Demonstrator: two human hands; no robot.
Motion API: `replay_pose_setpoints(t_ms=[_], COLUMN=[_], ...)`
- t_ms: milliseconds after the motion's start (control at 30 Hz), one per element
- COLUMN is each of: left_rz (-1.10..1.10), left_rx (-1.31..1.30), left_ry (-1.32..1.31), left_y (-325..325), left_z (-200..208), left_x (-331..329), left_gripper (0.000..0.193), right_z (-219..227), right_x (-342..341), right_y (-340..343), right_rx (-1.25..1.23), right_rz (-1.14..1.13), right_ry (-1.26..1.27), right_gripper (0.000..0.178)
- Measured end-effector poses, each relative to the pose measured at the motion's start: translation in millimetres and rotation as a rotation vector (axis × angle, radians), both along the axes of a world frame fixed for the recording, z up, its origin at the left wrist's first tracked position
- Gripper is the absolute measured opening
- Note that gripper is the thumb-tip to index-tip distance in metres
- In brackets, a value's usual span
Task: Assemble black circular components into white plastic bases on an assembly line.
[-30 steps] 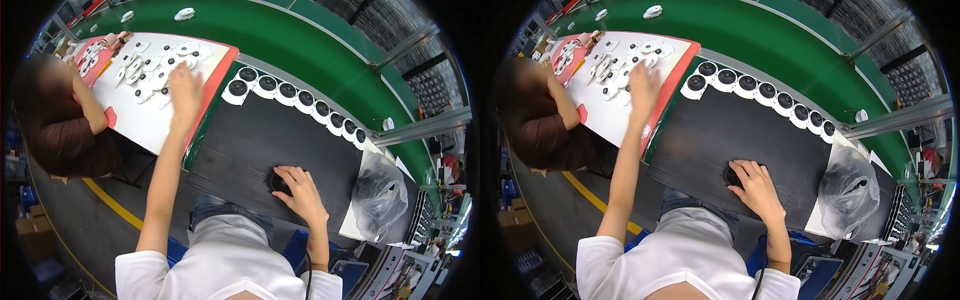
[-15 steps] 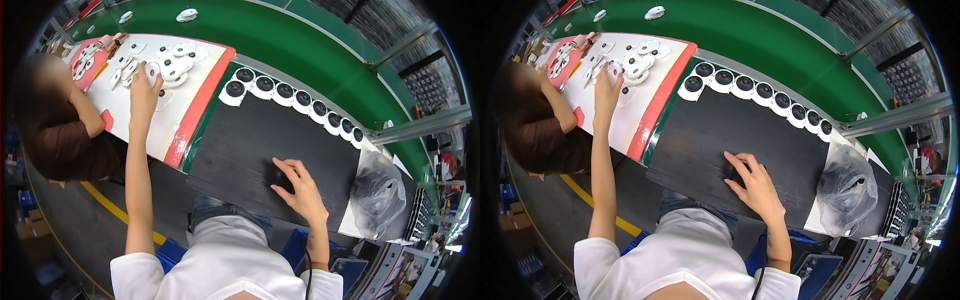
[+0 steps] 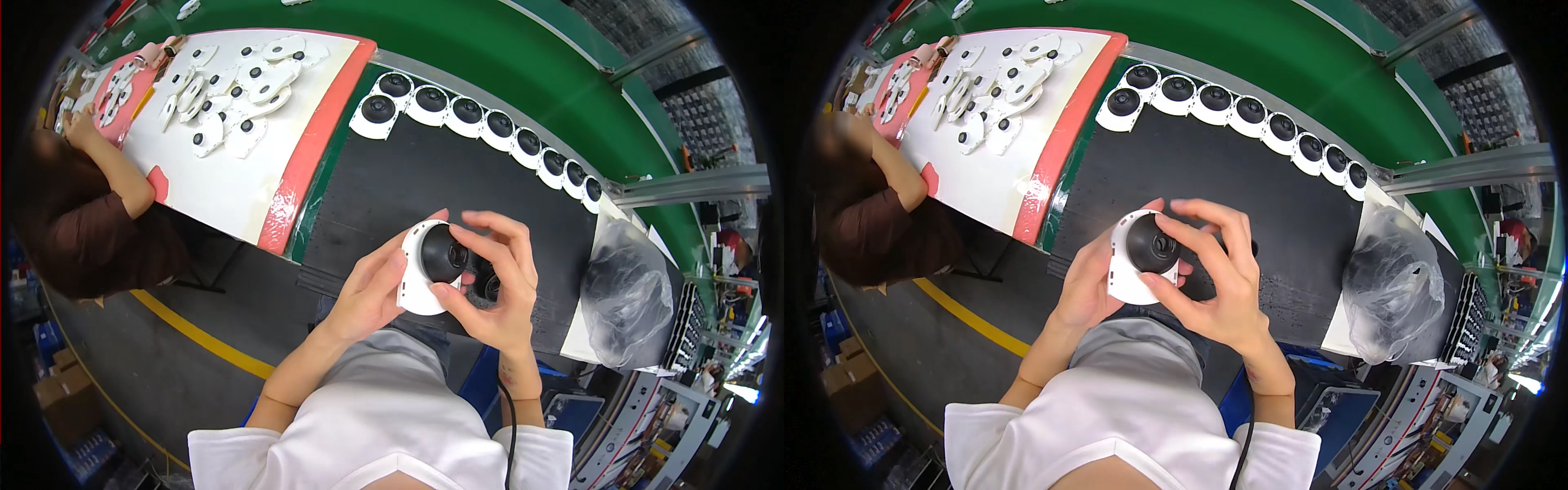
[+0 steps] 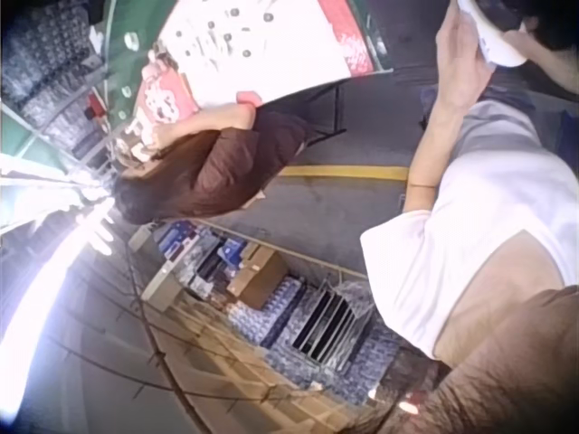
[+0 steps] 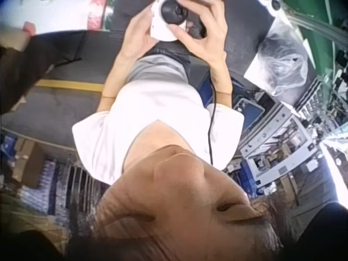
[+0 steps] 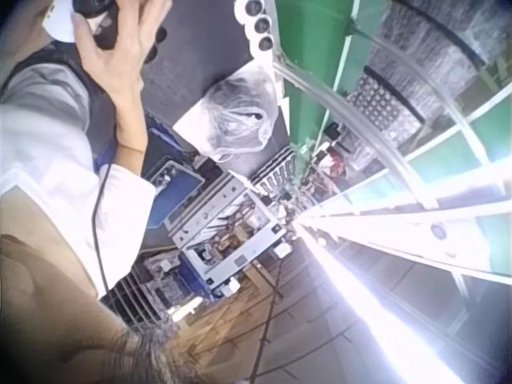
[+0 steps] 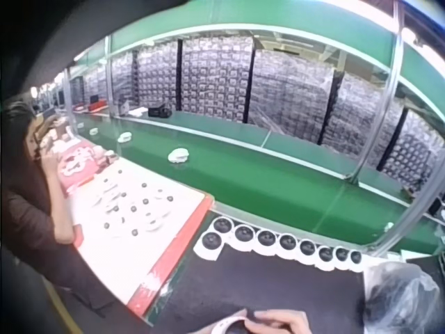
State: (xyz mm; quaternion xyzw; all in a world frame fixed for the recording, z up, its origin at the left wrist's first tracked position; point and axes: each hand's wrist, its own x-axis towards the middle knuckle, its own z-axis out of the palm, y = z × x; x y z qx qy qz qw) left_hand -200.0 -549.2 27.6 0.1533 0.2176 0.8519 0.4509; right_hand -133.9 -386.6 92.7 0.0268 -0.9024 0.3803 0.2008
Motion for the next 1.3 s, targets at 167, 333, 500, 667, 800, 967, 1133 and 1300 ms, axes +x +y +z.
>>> replay_pose_setpoints(t_ms=[167,333,500,667,800,967,1133,1300], left_rz=[0.035,0.093,0.036,-0.024,-0.166,-0.479,-0.29,-0.274], left_rx=[0.083,-0.235,-0.054,-0.038,-0.061,0.099,0.117,0.058], left_ry=[0.029,0.017,-0.03,-0.09,-0.184,-0.719,-0.493,-0.25], left_y=[2.6,-0.4,-8.0,-12.5,-19.7,-18.4,-17.4,-16.1], left_z=[-3.2,1.9,-9.5,-2.5,-0.5,-1.3,7.8,5.2], left_x=[3.0,6.1,4.0,5.3,10.8,10.2,13.5,6.4], left_gripper=[0.06,0.073,0.056,0.054,0.05,0.041,0.051,0.061], right_z=[-7.1,-2.8,3.9,4.6,10.6,30.1,35.0,34.6], right_x=[-0.6,-1.4,0.2,2.4,2.8,7.2,10.5,14.5], right_y=[3.0,5.3,5.6,14.4,17.1,21.0,10.2,8.8], right_rx=[-0.12,-0.113,-0.235,-0.133,-0.124,-0.072,-0.003,-0.013], right_rz=[0.075,0.112,0.158,0.309,0.438,0.558,0.36,0.336], right_ry=[0.04,0.012,-0.034,0.011,0.001,-0.058,-0.049,-0.061], right_gripper=[0.053,0.053,0.051,0.045,0.038,0.037,0.037,0.049])
